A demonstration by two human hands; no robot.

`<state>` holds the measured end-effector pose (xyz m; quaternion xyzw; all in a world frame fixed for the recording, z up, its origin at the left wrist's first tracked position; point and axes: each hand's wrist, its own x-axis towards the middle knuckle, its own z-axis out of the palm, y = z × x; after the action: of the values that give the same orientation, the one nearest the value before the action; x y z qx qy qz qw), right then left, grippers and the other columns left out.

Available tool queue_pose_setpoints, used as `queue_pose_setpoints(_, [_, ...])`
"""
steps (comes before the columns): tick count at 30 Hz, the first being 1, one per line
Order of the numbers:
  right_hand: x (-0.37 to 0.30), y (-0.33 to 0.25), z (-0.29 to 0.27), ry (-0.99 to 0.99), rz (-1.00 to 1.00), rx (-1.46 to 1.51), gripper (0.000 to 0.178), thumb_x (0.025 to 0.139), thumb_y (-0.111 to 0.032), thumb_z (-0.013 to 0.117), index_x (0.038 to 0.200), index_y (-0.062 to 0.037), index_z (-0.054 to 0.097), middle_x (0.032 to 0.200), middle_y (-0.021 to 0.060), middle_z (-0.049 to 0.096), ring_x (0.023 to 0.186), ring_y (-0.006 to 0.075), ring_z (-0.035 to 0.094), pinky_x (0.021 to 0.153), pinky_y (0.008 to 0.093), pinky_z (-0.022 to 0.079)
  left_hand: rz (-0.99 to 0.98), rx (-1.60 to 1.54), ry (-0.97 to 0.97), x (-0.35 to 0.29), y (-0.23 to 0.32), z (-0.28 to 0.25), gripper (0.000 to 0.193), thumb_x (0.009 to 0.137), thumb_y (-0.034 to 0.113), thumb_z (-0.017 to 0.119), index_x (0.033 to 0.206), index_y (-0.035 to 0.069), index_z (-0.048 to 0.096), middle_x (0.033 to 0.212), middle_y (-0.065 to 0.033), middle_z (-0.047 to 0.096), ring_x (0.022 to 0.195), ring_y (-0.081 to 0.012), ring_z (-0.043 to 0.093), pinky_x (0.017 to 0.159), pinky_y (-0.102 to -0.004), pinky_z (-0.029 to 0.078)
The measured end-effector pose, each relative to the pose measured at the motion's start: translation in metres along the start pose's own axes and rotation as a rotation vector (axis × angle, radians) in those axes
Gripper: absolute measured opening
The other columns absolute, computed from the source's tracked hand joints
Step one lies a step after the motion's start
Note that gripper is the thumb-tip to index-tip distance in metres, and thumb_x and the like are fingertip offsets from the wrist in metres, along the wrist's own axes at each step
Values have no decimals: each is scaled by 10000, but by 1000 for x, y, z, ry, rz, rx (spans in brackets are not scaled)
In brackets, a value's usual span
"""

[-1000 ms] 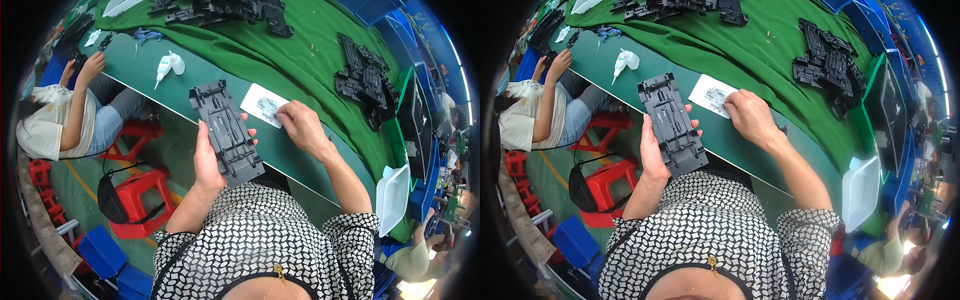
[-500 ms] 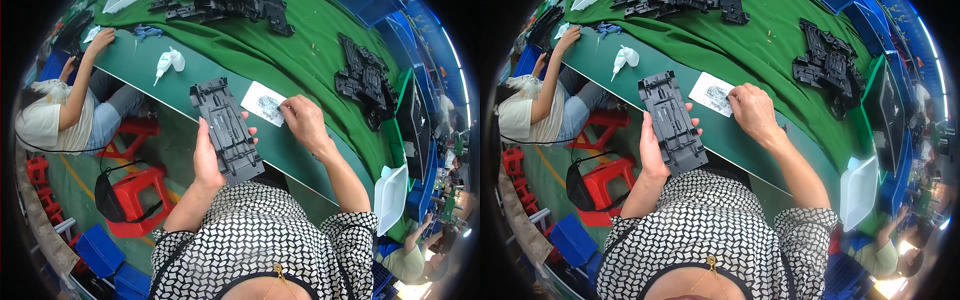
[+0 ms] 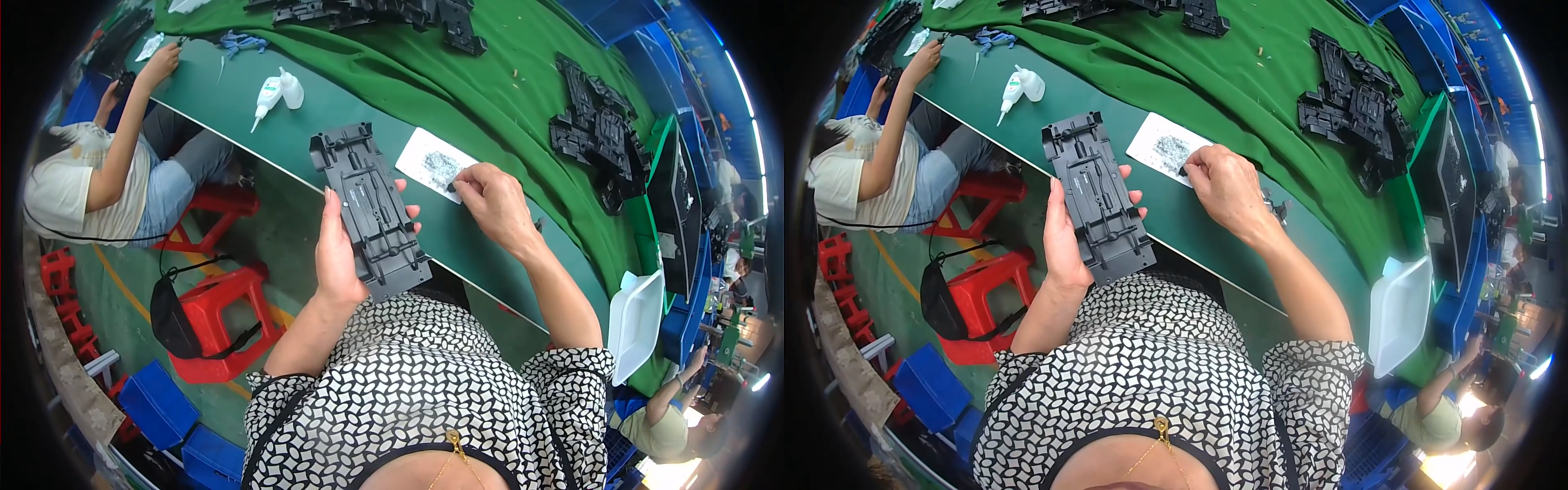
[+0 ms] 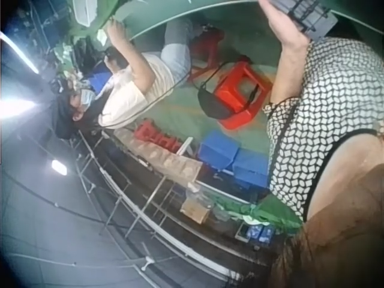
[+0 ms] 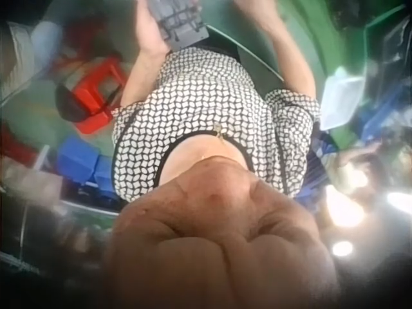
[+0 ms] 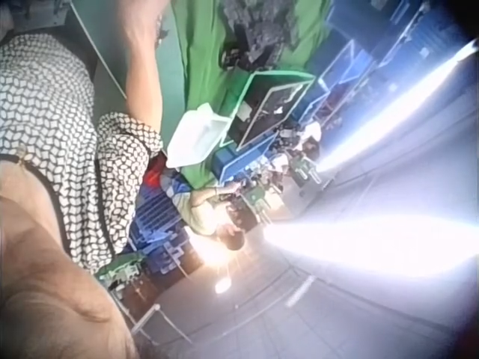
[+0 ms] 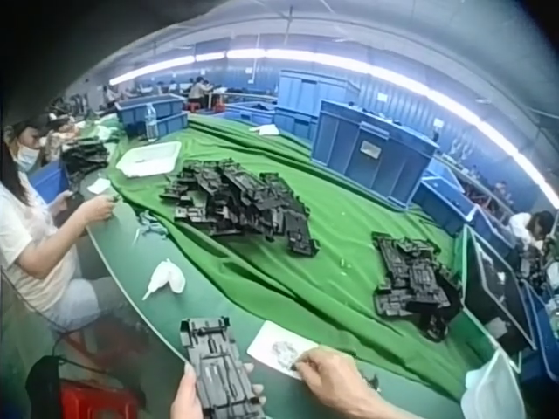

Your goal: Assembling small plastic components onto a black toy car chassis at a factory workbench.

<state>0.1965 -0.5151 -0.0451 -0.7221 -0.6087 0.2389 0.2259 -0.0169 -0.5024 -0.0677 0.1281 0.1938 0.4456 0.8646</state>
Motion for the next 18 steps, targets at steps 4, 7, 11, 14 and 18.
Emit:
queue_pose_setpoints(4, [-2, 2, 4, 25, -54, -13, 186, 844, -151, 600, 918, 9, 660, 838, 151, 639, 725, 266, 617, 672, 364, 478, 3, 9, 0, -1, 1, 0, 662, 982, 535, 194, 1375, 28, 358, 1300, -162, 497, 1021, -282, 595, 882, -459, 509])
queue_pose_setpoints(7, [3, 3, 3, 105, -175, -5, 124, 826, -92, 616, 897, 1, 657, 800, 135, 606, 712, 273, 596, 658, 380, 469, 6, 2, -2, -2, 1, 0, 663, 982, 536, 194, 1376, 28, 357, 1302, -163, 496, 1021, -282, 596, 884, -459, 508])
queue_pose_setpoints(11, [8, 9, 0, 156, -563, -194, 113, 753, -20, 646, 859, -58, 632, 763, 81, 535, 749, 265, 543, 672, 380, 437, 3, -5, -13, -2, 0, 0, 666, 981, 537, 194, 1376, 26, 357, 1305, -162, 494, 1022, -282, 596, 884, -458, 508])
queue_pose_setpoints(14, [6, 13, -5, 91, -663, -271, 175, 735, 10, 651, 886, -76, 625, 763, 75, 510, 743, 262, 516, 666, 372, 412, 4, 24, -2, -1, 0, 2, 670, 981, 539, 194, 1376, 23, 355, 1307, -162, 492, 1025, -282, 595, 884, -457, 508])
queue_pose_setpoints(18, [7, 14, -11, -24, -667, -275, 193, 731, 21, 637, 893, -82, 621, 790, 68, 514, 781, 260, 511, 702, 367, 399, 1, 2, 5, -1, 0, 2, 654, 984, 530, 202, 1361, 20, 362, 1281, -165, 507, 1019, -292, 597, 870, -447, 514])
